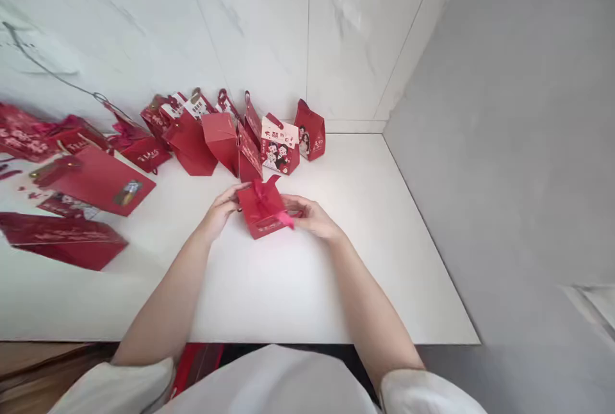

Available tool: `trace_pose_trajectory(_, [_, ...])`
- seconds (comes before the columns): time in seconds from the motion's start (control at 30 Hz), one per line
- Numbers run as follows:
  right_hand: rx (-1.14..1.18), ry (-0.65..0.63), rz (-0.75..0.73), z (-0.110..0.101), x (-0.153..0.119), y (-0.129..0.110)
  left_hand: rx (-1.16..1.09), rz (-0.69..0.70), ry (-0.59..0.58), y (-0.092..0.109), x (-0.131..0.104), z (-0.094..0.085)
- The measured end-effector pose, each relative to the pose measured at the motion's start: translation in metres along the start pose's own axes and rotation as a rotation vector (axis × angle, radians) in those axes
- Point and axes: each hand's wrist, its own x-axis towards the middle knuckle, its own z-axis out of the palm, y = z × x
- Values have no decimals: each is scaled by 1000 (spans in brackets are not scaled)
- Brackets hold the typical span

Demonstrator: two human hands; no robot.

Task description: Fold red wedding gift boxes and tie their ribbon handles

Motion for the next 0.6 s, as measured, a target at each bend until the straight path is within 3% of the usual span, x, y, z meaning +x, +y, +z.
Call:
trace_pose_trajectory(0.07, [25,-153,93,-9,-6,-5,34,35,174,-2,4,-8])
trace_pose_trajectory(0.13, [62,-208,152,-16,-11,-9,72,62,290,-1,5,-16])
trace_pose_trajectory(0.23, [138,-103,172,-20,-12,-8,137,84,363,13,-1,-22])
trace_pose_trajectory(0.3, [204,9,169,-21,-10,-4,201,148,263,32,-10,-20])
trace_pose_trajectory(0.47, [311,82,169,-24,-6,4,615,274,-286,82,-25,-4])
trace_pose_trajectory(0.6, [305,90,167,-24,-9,6,877,254,-502,91,-13,5])
